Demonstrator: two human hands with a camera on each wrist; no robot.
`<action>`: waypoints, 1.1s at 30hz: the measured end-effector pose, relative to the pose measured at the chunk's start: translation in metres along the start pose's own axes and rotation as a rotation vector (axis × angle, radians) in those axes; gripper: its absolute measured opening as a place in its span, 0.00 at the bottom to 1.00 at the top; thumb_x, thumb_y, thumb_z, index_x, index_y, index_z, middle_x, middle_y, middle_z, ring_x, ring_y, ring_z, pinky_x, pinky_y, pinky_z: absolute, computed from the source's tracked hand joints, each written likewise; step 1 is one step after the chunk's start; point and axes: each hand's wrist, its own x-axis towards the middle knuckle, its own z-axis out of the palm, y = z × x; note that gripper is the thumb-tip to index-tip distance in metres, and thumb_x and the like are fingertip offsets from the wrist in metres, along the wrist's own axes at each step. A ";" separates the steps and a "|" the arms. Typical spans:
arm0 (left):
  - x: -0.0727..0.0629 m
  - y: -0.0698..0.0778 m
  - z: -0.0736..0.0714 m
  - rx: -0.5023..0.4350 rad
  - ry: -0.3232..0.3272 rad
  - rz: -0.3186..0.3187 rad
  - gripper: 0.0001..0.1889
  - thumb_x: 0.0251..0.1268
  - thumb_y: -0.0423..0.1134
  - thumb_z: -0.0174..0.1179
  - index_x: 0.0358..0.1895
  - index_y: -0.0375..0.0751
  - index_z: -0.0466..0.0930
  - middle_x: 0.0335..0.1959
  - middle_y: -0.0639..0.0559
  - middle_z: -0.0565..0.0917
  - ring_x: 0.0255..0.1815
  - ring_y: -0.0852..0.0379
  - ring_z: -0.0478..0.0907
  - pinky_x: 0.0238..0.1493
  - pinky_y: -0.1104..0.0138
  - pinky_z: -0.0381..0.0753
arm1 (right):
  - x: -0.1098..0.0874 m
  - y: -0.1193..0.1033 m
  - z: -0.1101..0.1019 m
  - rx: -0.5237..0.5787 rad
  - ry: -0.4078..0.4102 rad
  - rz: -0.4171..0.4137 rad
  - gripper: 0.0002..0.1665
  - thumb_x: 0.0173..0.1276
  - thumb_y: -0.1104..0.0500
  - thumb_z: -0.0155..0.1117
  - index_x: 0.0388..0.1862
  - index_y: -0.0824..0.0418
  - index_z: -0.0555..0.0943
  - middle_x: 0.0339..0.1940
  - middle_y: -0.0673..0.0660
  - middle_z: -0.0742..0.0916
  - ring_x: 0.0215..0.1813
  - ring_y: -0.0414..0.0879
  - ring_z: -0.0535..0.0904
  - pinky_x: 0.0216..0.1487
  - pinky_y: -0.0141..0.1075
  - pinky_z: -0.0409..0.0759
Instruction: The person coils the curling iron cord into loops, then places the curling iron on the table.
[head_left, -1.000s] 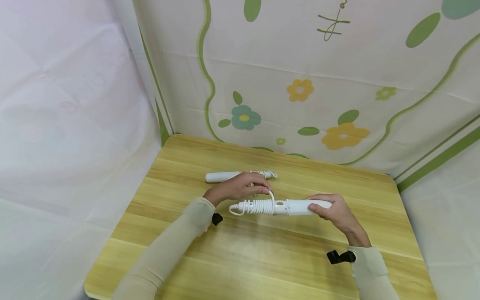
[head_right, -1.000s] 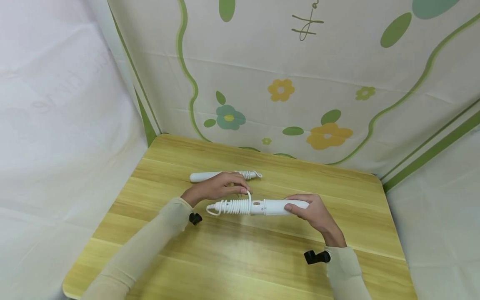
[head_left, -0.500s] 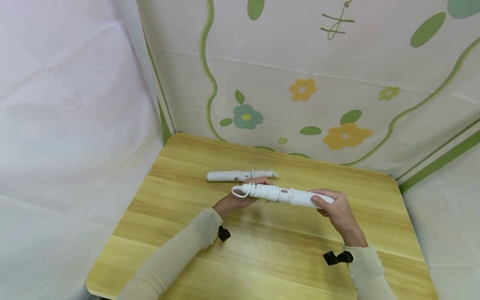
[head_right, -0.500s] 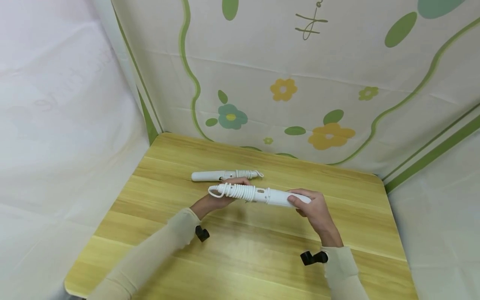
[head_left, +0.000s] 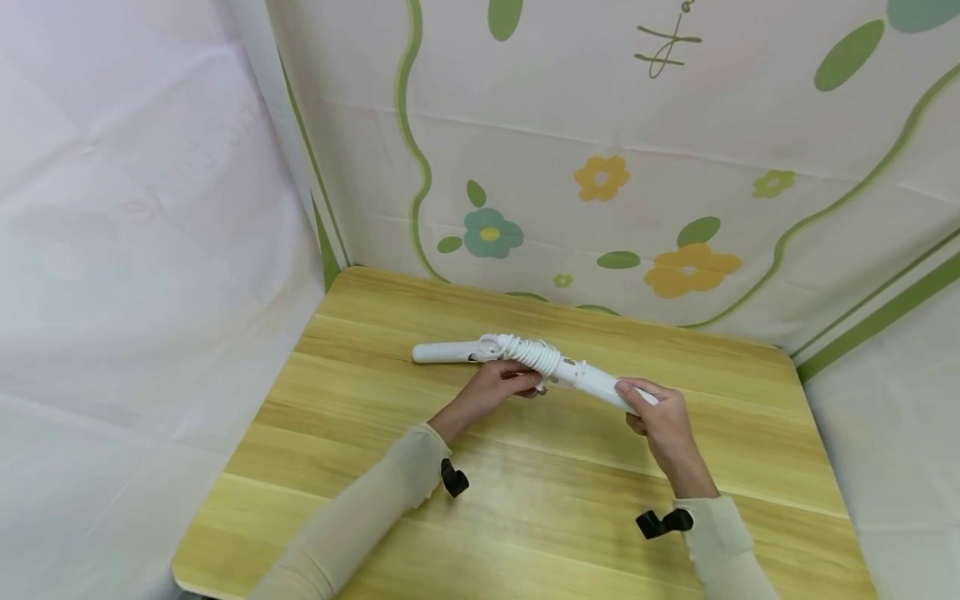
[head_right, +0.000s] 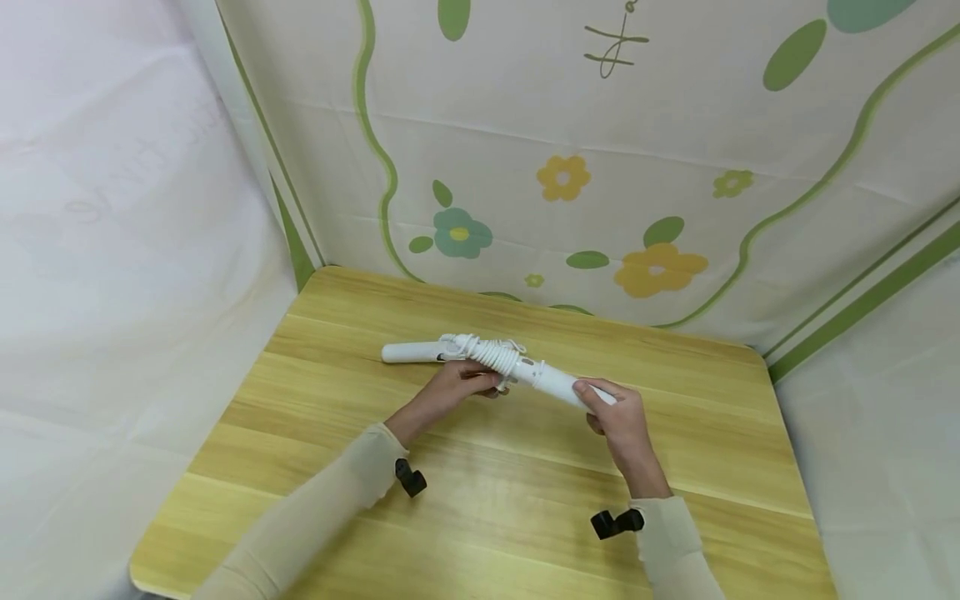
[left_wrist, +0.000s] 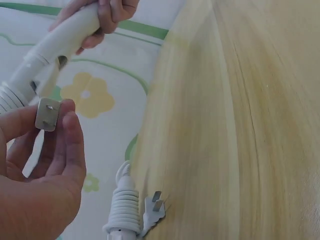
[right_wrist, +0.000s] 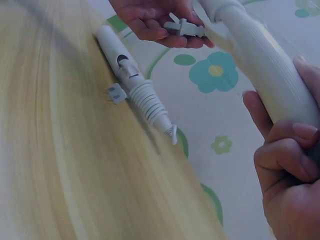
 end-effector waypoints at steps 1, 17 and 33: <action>0.000 -0.001 0.001 -0.002 0.011 -0.012 0.21 0.83 0.40 0.64 0.72 0.38 0.82 0.63 0.35 0.88 0.54 0.54 0.91 0.72 0.39 0.78 | 0.000 0.003 0.000 -0.001 0.022 0.017 0.11 0.79 0.59 0.72 0.36 0.46 0.95 0.34 0.48 0.88 0.21 0.36 0.71 0.23 0.27 0.69; 0.027 -0.027 0.028 -0.003 0.120 -0.118 0.23 0.80 0.54 0.67 0.61 0.38 0.89 0.57 0.32 0.89 0.45 0.55 0.90 0.67 0.44 0.84 | -0.017 0.053 0.004 -0.044 0.312 0.199 0.07 0.72 0.46 0.80 0.32 0.40 0.93 0.30 0.48 0.82 0.20 0.37 0.72 0.21 0.28 0.70; 0.032 -0.060 0.066 0.052 0.208 -0.247 0.18 0.73 0.54 0.73 0.43 0.40 0.95 0.34 0.42 0.94 0.36 0.49 0.93 0.41 0.60 0.92 | -0.006 0.080 -0.065 -0.345 0.138 0.176 0.21 0.72 0.38 0.78 0.53 0.50 0.94 0.28 0.44 0.83 0.23 0.38 0.73 0.24 0.33 0.74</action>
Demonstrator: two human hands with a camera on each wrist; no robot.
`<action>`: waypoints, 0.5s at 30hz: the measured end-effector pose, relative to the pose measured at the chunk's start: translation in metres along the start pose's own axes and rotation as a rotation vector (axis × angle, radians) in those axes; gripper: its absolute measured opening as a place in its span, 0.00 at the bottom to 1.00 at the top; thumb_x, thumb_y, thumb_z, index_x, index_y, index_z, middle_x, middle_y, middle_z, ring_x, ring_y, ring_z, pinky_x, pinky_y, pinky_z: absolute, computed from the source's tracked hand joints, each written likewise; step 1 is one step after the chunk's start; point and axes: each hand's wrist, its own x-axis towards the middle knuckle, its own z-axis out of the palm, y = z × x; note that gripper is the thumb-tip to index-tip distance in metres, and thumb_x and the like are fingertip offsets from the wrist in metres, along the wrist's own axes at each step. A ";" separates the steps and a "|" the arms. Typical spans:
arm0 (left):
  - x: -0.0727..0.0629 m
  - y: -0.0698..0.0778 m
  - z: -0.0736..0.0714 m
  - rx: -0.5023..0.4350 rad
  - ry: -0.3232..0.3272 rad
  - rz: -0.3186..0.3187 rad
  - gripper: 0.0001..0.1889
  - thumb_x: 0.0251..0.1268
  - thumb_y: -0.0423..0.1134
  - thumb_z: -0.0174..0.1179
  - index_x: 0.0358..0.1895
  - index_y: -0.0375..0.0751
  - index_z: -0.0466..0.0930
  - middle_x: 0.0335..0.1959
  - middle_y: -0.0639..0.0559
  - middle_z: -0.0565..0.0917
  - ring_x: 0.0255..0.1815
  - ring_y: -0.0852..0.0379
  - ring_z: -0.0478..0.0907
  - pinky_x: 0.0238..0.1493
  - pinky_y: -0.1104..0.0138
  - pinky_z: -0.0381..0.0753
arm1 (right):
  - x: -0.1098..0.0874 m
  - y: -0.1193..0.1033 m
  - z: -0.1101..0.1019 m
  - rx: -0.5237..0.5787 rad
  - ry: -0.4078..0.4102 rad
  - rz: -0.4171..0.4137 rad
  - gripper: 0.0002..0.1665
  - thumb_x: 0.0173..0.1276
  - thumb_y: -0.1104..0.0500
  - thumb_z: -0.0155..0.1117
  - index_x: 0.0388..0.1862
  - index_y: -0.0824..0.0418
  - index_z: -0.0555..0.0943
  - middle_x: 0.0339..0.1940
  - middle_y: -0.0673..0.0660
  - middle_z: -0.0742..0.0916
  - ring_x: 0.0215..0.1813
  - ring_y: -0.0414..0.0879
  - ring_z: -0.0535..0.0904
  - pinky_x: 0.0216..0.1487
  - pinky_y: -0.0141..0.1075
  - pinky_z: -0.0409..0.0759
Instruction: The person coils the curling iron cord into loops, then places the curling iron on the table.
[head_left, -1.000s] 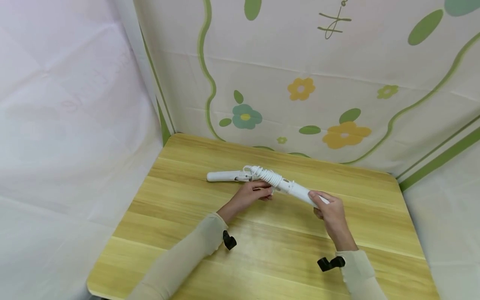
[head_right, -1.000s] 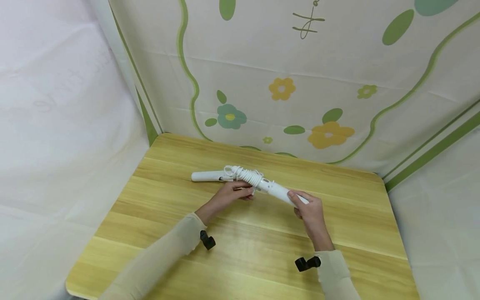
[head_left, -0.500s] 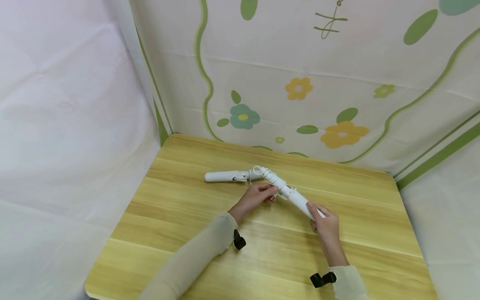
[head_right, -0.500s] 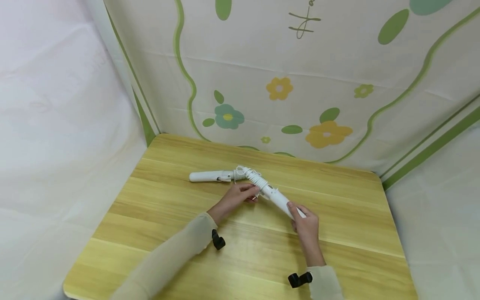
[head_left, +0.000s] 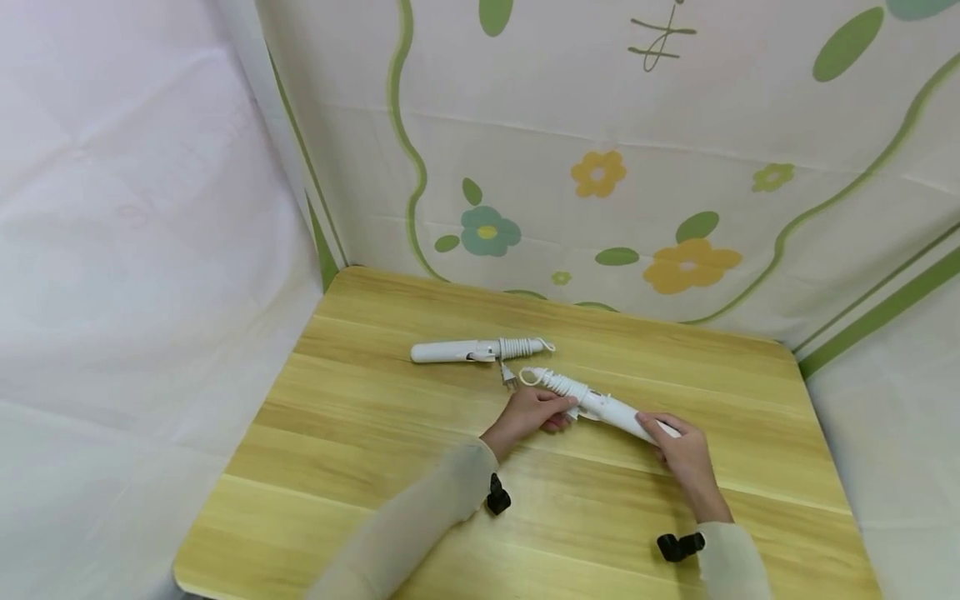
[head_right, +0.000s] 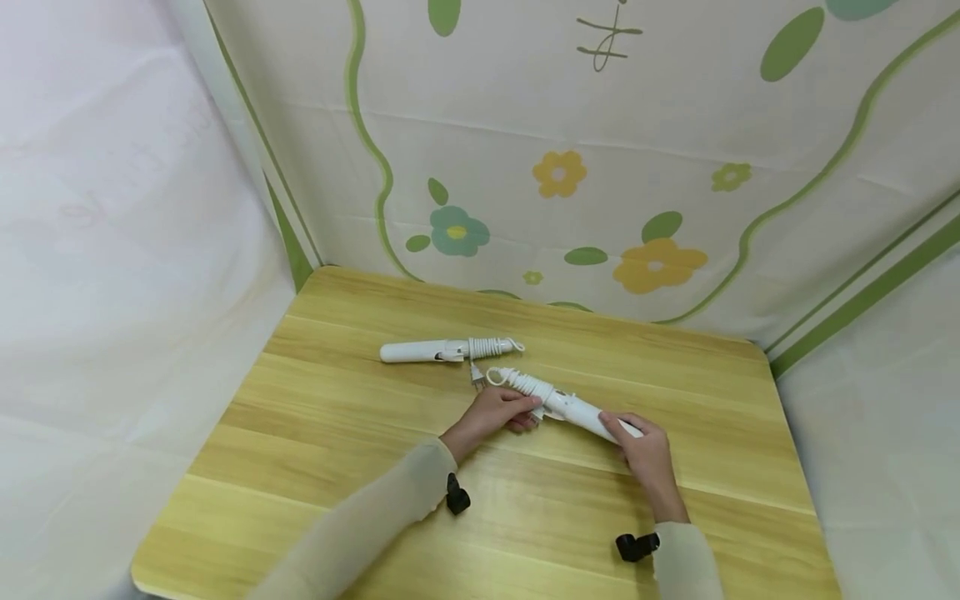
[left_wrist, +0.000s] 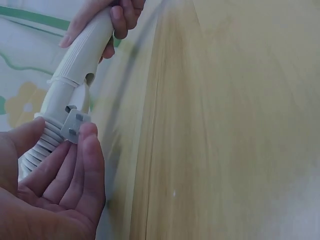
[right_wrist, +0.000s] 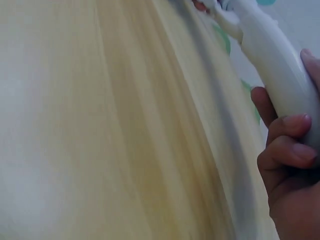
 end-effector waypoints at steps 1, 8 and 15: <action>0.000 0.000 0.002 -0.012 0.000 -0.017 0.19 0.73 0.54 0.73 0.44 0.40 0.95 0.34 0.42 0.94 0.35 0.49 0.94 0.40 0.60 0.93 | 0.003 0.002 -0.003 -0.011 -0.008 -0.013 0.22 0.72 0.38 0.77 0.54 0.52 0.93 0.29 0.44 0.83 0.23 0.38 0.73 0.24 0.33 0.74; 0.001 -0.003 0.016 0.036 0.067 -0.042 0.20 0.75 0.52 0.72 0.35 0.35 0.95 0.30 0.43 0.93 0.29 0.49 0.94 0.32 0.62 0.92 | 0.027 0.009 -0.017 -0.146 -0.083 -0.093 0.33 0.75 0.34 0.72 0.59 0.59 0.90 0.26 0.47 0.83 0.24 0.39 0.75 0.29 0.35 0.77; -0.001 -0.001 0.018 0.523 0.100 0.121 0.31 0.83 0.57 0.59 0.17 0.48 0.88 0.14 0.57 0.83 0.13 0.62 0.74 0.19 0.69 0.67 | 0.042 0.010 -0.020 -0.371 -0.061 -0.256 0.32 0.82 0.34 0.63 0.57 0.60 0.92 0.55 0.63 0.92 0.49 0.47 0.87 0.46 0.30 0.80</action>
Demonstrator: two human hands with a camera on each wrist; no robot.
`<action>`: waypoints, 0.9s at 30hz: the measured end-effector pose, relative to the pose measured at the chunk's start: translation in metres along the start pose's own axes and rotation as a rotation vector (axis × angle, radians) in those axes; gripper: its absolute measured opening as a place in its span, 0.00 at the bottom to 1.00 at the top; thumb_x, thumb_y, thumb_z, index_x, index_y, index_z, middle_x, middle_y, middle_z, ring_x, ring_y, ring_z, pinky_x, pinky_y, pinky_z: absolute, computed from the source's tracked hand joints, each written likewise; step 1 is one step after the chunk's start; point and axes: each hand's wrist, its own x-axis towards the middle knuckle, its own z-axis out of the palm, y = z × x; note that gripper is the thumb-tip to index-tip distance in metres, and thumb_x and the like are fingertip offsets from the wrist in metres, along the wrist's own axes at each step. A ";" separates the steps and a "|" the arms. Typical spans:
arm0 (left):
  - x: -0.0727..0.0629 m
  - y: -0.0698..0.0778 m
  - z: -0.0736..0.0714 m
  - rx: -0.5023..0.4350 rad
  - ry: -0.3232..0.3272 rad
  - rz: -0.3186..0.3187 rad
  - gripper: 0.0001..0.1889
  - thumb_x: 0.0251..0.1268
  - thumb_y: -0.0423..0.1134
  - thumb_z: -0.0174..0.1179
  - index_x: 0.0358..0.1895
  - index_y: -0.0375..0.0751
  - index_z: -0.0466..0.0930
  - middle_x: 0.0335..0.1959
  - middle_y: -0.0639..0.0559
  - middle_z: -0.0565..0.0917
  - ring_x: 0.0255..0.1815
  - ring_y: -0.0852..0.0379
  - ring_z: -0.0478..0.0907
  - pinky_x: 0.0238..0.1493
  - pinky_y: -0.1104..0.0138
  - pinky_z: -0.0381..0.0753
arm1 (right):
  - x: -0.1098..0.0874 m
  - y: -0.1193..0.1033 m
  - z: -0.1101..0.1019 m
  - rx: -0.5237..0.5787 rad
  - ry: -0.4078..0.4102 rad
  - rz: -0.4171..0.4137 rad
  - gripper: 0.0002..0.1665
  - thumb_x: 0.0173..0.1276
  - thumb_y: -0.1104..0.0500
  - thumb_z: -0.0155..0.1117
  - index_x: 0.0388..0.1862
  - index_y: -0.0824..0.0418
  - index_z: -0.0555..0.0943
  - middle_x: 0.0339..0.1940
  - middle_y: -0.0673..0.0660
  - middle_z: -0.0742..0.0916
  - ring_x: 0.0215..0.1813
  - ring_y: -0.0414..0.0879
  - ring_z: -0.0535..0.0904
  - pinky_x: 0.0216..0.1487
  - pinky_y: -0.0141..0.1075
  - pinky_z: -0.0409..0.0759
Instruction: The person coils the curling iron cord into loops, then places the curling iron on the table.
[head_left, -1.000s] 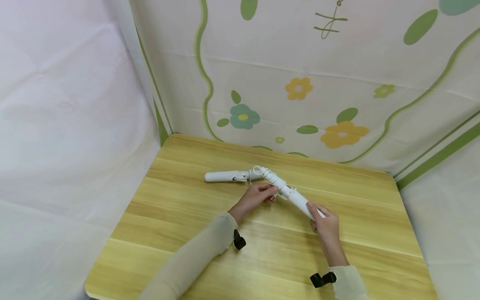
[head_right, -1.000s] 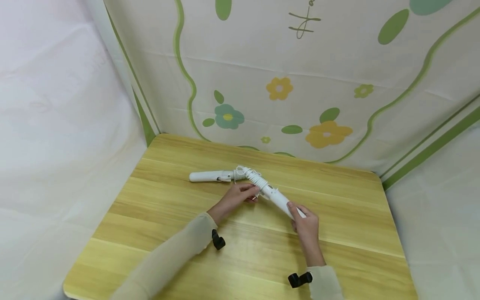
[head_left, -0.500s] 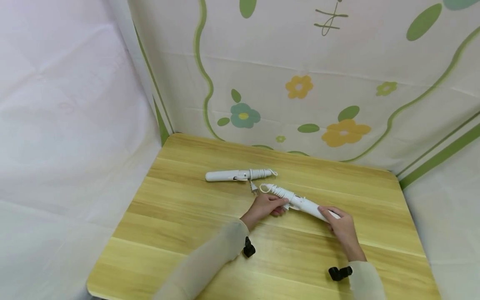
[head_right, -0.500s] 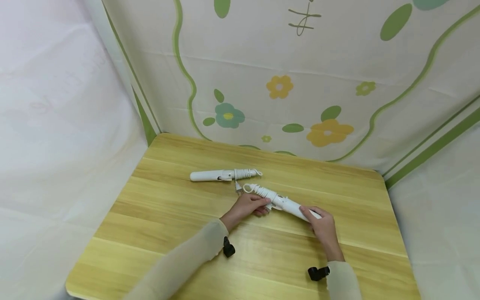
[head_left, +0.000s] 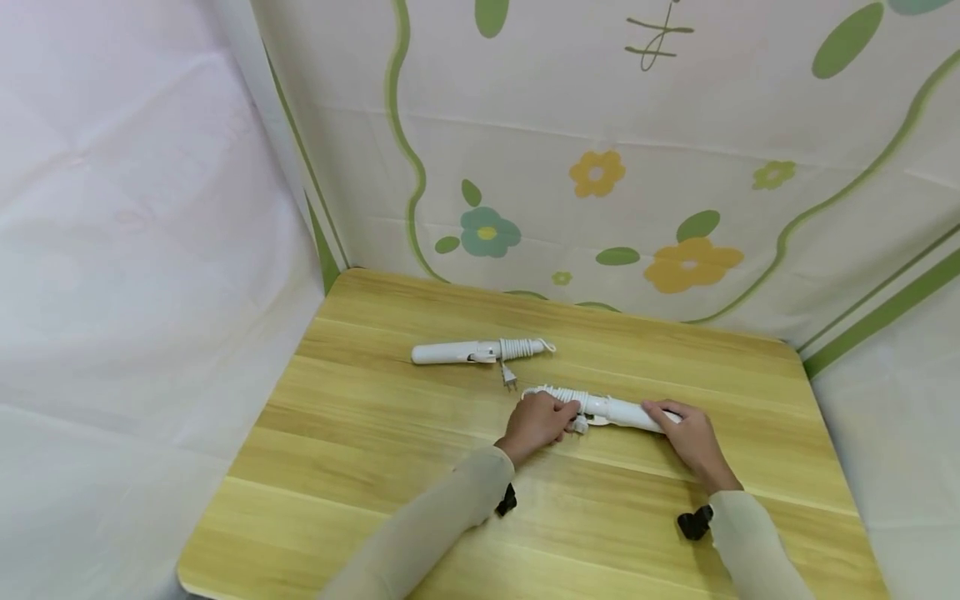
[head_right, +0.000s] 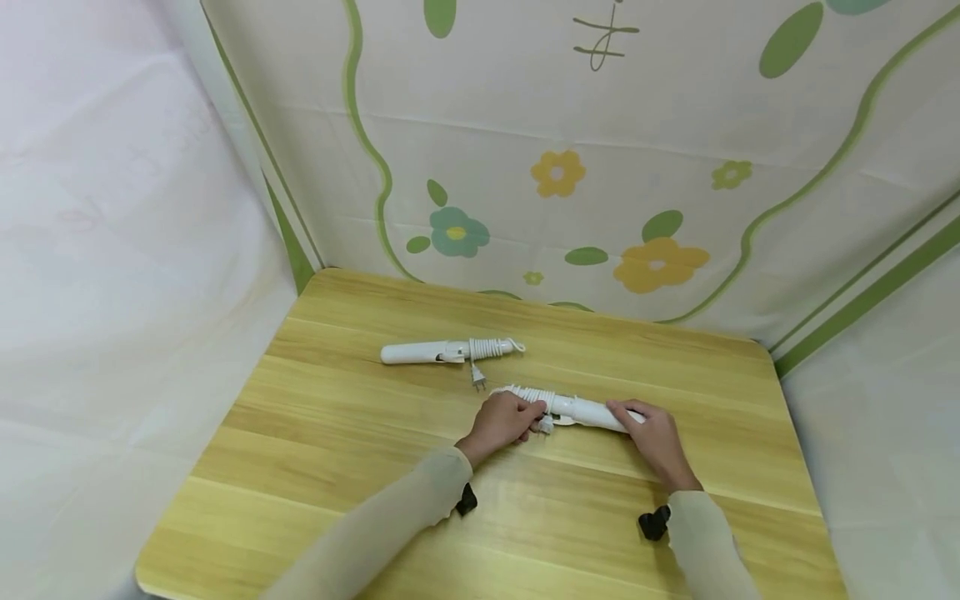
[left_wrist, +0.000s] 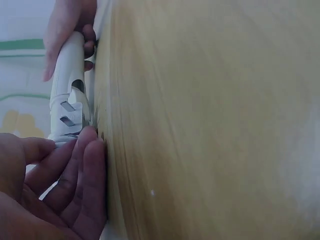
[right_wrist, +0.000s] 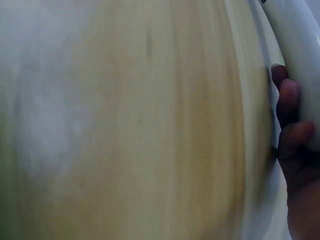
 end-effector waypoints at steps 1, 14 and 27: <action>-0.001 0.000 0.000 0.054 0.005 0.029 0.32 0.84 0.57 0.58 0.14 0.49 0.83 0.11 0.59 0.78 0.12 0.63 0.67 0.19 0.69 0.61 | 0.001 0.000 0.001 -0.042 0.021 -0.036 0.31 0.83 0.35 0.62 0.57 0.60 0.92 0.57 0.64 0.92 0.53 0.51 0.88 0.49 0.32 0.81; -0.007 0.004 -0.003 0.249 0.008 0.181 0.29 0.84 0.50 0.55 0.14 0.56 0.64 0.12 0.62 0.60 0.18 0.63 0.53 0.23 0.69 0.55 | 0.000 0.004 0.002 -0.399 0.326 -0.373 0.20 0.86 0.49 0.61 0.52 0.64 0.90 0.52 0.67 0.92 0.57 0.68 0.85 0.49 0.70 0.83; -0.009 -0.028 -0.067 0.371 -0.235 0.264 0.18 0.85 0.48 0.57 0.32 0.52 0.88 0.25 0.61 0.83 0.24 0.65 0.72 0.34 0.68 0.73 | 0.008 0.003 -0.006 -0.447 0.144 -0.230 0.33 0.88 0.37 0.51 0.60 0.62 0.89 0.63 0.67 0.88 0.66 0.71 0.81 0.59 0.73 0.79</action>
